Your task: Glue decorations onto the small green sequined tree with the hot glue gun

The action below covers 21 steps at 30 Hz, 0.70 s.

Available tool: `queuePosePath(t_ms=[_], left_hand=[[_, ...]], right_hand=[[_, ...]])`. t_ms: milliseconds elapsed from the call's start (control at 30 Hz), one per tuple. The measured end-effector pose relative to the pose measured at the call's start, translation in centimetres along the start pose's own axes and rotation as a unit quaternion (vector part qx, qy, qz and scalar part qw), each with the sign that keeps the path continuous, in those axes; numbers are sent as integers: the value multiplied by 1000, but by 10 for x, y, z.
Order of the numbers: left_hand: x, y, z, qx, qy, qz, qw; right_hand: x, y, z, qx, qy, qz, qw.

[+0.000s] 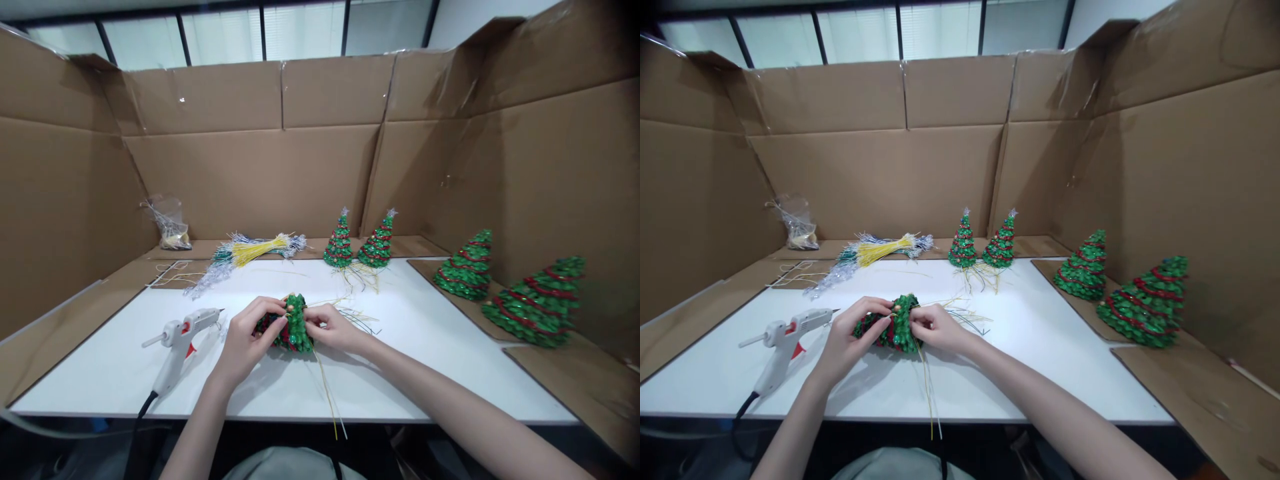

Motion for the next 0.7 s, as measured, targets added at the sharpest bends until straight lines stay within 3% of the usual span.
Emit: queuePosePath(t_ms=[367, 700], left_hand=[[-7, 11, -2, 24, 90, 40, 995], [-10, 20, 18, 125, 147, -13, 981]], right_hand=[[3, -6, -2, -28, 25, 15, 999], [-5, -5, -1, -37, 89, 74, 993]])
Point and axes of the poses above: each hand's wrist, its own y-axis towards the middle knuckle, its own z-axis out of the palm, x = y × z, the point moved 4 cm from there along y, towards the middle knuckle, and after that the axes turned 14 degrees about -x, right-handed, at the moved point
